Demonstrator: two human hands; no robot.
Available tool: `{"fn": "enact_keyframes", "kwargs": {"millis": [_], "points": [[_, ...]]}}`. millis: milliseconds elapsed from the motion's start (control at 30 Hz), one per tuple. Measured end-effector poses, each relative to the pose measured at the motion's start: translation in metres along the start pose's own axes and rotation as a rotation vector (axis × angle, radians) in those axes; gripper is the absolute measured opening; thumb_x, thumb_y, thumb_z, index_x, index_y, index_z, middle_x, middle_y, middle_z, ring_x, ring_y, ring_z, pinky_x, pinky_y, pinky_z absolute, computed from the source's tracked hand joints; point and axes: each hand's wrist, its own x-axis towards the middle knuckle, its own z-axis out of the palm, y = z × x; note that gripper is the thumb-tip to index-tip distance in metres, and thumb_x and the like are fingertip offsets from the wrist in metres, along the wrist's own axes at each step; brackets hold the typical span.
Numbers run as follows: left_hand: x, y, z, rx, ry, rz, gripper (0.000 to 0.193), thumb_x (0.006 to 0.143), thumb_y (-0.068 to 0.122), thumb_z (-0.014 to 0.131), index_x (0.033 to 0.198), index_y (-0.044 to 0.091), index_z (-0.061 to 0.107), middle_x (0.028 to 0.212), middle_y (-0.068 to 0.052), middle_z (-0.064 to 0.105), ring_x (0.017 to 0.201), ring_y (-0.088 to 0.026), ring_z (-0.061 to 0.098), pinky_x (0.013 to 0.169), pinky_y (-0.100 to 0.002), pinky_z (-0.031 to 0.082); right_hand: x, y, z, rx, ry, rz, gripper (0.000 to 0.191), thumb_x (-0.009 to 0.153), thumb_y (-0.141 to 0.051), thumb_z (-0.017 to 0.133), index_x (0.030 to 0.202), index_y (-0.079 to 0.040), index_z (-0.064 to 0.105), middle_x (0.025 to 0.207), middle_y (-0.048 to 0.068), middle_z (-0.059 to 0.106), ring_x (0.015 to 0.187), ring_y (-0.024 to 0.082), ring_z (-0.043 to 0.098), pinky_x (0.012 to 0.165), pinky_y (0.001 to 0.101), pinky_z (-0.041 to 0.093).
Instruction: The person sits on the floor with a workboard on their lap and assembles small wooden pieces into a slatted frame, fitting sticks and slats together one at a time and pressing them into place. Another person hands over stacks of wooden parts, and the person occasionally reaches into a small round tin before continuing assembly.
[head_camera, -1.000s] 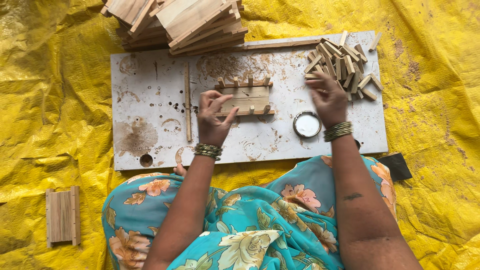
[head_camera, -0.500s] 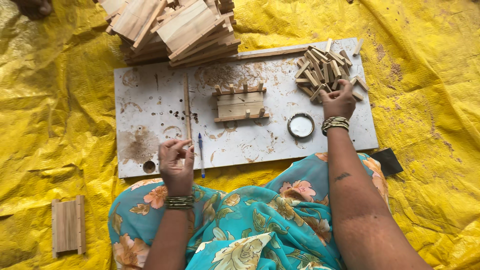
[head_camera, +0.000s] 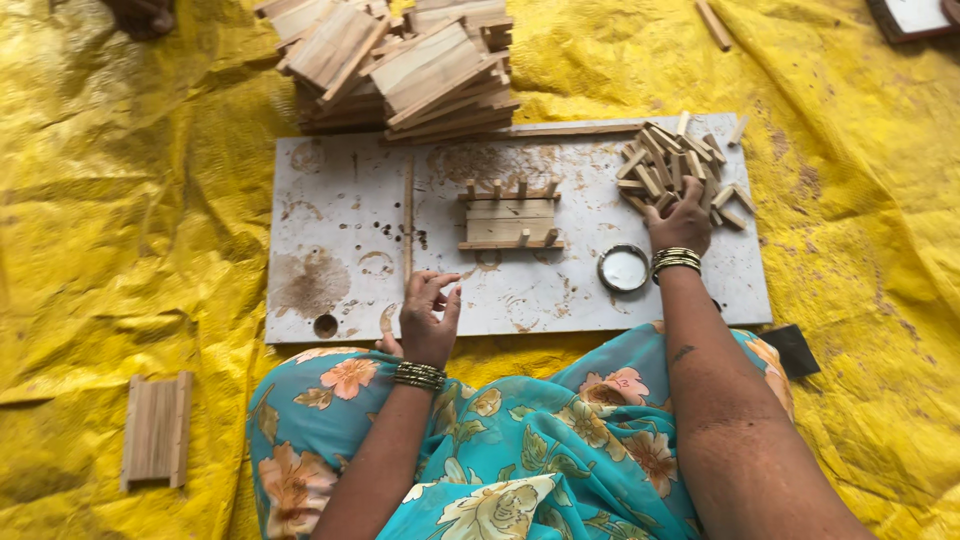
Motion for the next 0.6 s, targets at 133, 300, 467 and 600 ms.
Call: {"fn": "enact_keyframes", "kwargs": {"millis": [133, 300, 467, 600], "points": [[-0.001, -0.001, 0.002, 0.026, -0.020, -0.041, 0.019, 0.092, 0.008, 0.071, 0.110, 0.011, 0.073, 0.104, -0.003, 0.065, 0.069, -0.010, 0.062, 0.064, -0.026, 0.055, 0.010, 0.006, 0.002, 0.166, 0.036, 0.085, 0.066, 0.085, -0.018, 0.085, 0.139, -0.015, 0.047, 0.099, 0.007, 0.075, 0.089, 0.023, 0.076, 0.081, 0.0355, 0.061], [-0.007, 0.007, 0.017, -0.027, -0.061, -0.007, 0.021, 0.091, 0.008, 0.070, 0.112, 0.011, 0.073, 0.105, -0.005, 0.065, 0.069, -0.012, 0.063, 0.065, -0.027, 0.056, 0.004, 0.023, -0.016, 0.620, 0.015, 0.083, 0.069, 0.086, -0.005, 0.084, 0.141, -0.011, 0.042, 0.094, 0.004, 0.074, 0.085, 0.014, 0.073, 0.080, 0.0292, 0.060], [-0.021, 0.019, 0.046, -0.057, -0.283, -0.029, 0.045, 0.088, 0.011, 0.072, 0.131, 0.009, 0.059, 0.106, -0.008, 0.063, 0.074, -0.016, 0.067, 0.067, -0.032, 0.059, -0.069, -0.001, -0.014, 1.083, -0.356, 0.013, 0.067, 0.085, 0.005, 0.070, 0.140, -0.008, 0.035, 0.091, 0.006, 0.070, 0.079, 0.016, 0.072, 0.069, 0.0263, 0.059], [-0.040, 0.020, 0.062, -0.083, -0.449, -0.069, 0.059, 0.085, 0.012, 0.072, 0.140, 0.007, 0.049, 0.110, -0.013, 0.060, 0.079, -0.023, 0.071, 0.070, -0.037, 0.059, -0.155, -0.049, -0.003, 0.915, -0.605, -0.041, 0.065, 0.080, 0.001, 0.074, 0.135, -0.007, 0.040, 0.090, 0.008, 0.072, 0.082, 0.014, 0.074, 0.075, 0.0268, 0.061]]}}
